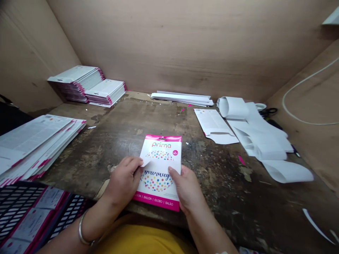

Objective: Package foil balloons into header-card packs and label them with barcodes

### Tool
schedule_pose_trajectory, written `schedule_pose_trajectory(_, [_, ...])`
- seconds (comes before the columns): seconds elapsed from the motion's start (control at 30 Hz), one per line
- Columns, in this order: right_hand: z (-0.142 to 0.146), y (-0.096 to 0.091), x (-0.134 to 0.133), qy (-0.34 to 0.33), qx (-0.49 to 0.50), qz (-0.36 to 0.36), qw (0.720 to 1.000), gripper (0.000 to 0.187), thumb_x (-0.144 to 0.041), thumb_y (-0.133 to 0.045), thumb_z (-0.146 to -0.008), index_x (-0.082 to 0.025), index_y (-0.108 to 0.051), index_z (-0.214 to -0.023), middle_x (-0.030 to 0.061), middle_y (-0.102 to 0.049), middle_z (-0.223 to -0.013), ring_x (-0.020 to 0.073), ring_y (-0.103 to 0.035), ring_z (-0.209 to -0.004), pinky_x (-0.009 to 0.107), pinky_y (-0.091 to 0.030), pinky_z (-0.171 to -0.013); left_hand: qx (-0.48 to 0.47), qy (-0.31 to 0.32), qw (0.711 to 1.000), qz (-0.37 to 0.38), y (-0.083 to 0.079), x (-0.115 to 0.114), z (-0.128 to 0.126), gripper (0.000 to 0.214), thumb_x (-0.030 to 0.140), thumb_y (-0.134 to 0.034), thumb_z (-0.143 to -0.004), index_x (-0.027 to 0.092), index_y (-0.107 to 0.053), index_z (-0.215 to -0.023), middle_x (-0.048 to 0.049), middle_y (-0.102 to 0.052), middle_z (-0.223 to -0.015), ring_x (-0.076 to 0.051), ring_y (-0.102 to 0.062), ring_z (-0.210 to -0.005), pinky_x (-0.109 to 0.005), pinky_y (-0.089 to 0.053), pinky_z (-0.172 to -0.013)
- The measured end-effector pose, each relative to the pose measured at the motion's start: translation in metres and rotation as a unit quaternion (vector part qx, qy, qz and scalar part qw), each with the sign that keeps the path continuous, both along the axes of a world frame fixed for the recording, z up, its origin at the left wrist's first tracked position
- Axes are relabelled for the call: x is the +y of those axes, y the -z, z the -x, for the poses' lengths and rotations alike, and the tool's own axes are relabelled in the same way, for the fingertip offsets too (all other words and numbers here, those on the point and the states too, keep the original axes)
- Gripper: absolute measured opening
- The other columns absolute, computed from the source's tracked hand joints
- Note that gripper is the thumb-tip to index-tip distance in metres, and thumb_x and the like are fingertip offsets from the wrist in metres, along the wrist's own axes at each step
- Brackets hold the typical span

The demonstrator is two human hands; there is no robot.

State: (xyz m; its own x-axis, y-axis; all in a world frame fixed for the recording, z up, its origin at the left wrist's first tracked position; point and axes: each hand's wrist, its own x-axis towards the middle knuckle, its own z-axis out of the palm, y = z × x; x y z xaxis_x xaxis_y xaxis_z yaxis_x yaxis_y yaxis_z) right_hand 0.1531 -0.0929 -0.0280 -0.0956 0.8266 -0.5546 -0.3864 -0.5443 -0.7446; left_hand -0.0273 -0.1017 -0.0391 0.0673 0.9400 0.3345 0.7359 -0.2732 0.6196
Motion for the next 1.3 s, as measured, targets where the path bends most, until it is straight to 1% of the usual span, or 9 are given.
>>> schedule_pose_trajectory(0.2, [-0.008,0.008,0.003,-0.063,-0.097,-0.051,0.992,0.04,-0.035,-0.069,-0.074,-0.013,-0.061,-0.106,0.0121,-0.073,-0.089,0.0313,-0.07,-0.081,0.047,-0.057,-0.072,0.136,0.027,0.99,0.029,0.005,0.004,-0.004,0.017,0.008,-0.045,-0.086,0.019,-0.055,-0.079,-0.0071,-0.059,-0.084,-0.022,-0.053,-0.083,-0.032,-0.045,-0.073])
schedule_pose_trajectory(0.27, [-0.017,0.002,0.002,-0.111,-0.228,-0.111,0.961,0.046,-0.038,-0.062,-0.079,-0.01,-0.056,-0.116,0.0156,-0.071,-0.098,0.0316,-0.068,-0.085,0.049,-0.056,-0.075,0.147,0.031,0.988,0.029,0.004,0.005,-0.004,0.016,0.008,-0.045,-0.086,0.018,-0.054,-0.078,-0.007,-0.058,-0.084,-0.022,-0.053,-0.082,-0.033,-0.045,-0.073])
schedule_pose_trajectory(0.33, [-0.025,-0.006,-0.002,-0.104,-0.445,-0.218,0.862,0.056,-0.038,-0.059,-0.082,-0.01,-0.049,-0.128,0.0194,-0.065,-0.111,0.0343,-0.064,-0.097,0.054,-0.052,-0.082,0.16,0.031,0.986,0.021,0.003,0.005,-0.004,0.016,0.008,-0.045,-0.086,0.018,-0.054,-0.077,-0.0069,-0.058,-0.082,-0.022,-0.053,-0.081,-0.033,-0.045,-0.073])
schedule_pose_trajectory(0.43, [-0.027,-0.013,-0.013,-0.172,-0.631,-0.396,0.644,0.053,-0.034,-0.056,-0.085,-0.016,-0.047,-0.134,0.0163,-0.051,-0.135,0.0352,-0.045,-0.124,0.058,-0.039,-0.1,0.167,0.022,0.986,-0.003,0.004,0.005,-0.005,0.016,0.008,-0.046,-0.086,0.019,-0.054,-0.077,-0.0061,-0.058,-0.079,-0.022,-0.053,-0.078,-0.033,-0.045,-0.071])
schedule_pose_trajectory(0.47, [-0.025,-0.012,-0.017,-0.228,-0.637,-0.432,0.596,0.05,-0.033,-0.054,-0.087,-0.018,-0.048,-0.134,0.0131,-0.047,-0.139,0.0342,-0.039,-0.13,0.058,-0.035,-0.104,0.157,0.018,0.987,-0.014,0.004,0.004,-0.005,0.016,0.009,-0.045,-0.087,0.019,-0.054,-0.078,-0.0059,-0.058,-0.078,-0.022,-0.053,-0.078,-0.033,-0.045,-0.071])
schedule_pose_trajectory(0.53, [-0.017,-0.009,-0.023,-0.32,-0.627,-0.455,0.546,0.05,-0.034,-0.051,-0.089,-0.018,-0.045,-0.136,0.009,-0.041,-0.144,0.0328,-0.032,-0.134,0.06,-0.028,-0.108,0.123,0.008,0.992,-0.038,0.006,0.004,-0.005,0.015,0.01,-0.044,-0.088,0.018,-0.055,-0.082,-0.0062,-0.059,-0.08,-0.021,-0.054,-0.078,-0.033,-0.045,-0.072])
schedule_pose_trajectory(0.8, [0.018,-0.006,-0.013,-0.391,-0.575,-0.448,0.561,0.061,-0.04,-0.045,-0.091,-0.01,-0.033,-0.143,0.0121,-0.03,-0.149,0.0294,-0.022,-0.139,0.049,-0.019,-0.114,0.088,0.011,0.992,-0.088,0.009,0.004,-0.005,0.012,0.014,-0.047,-0.089,0.017,-0.058,-0.085,-0.0064,-0.064,-0.081,-0.021,-0.059,-0.078,-0.032,-0.048,-0.072])
schedule_pose_trajectory(1.07, [0.006,-0.011,-0.001,-0.45,-0.5,-0.469,0.572,0.068,-0.033,-0.055,-0.086,-0.008,-0.03,-0.144,0.0131,-0.03,-0.15,0.026,-0.018,-0.14,0.044,-0.015,-0.116,0.114,-0.003,0.988,-0.101,0.009,0.006,-0.006,0.01,0.016,-0.051,-0.088,0.017,-0.06,-0.092,-0.0051,-0.069,-0.086,-0.019,-0.064,-0.077,-0.029,-0.049,-0.071])
schedule_pose_trajectory(1.3, [-0.01,-0.014,0.003,-0.402,-0.445,-0.521,0.607,0.048,-0.025,-0.058,-0.084,-0.012,-0.05,-0.13,0.0123,-0.04,-0.143,0.0217,-0.031,-0.135,0.036,-0.029,-0.112,0.161,-0.001,0.986,-0.042,0.01,0.004,-0.004,0.011,0.017,-0.051,-0.088,0.018,-0.062,-0.092,-0.0047,-0.07,-0.087,-0.021,-0.065,-0.077,-0.03,-0.049,-0.067])
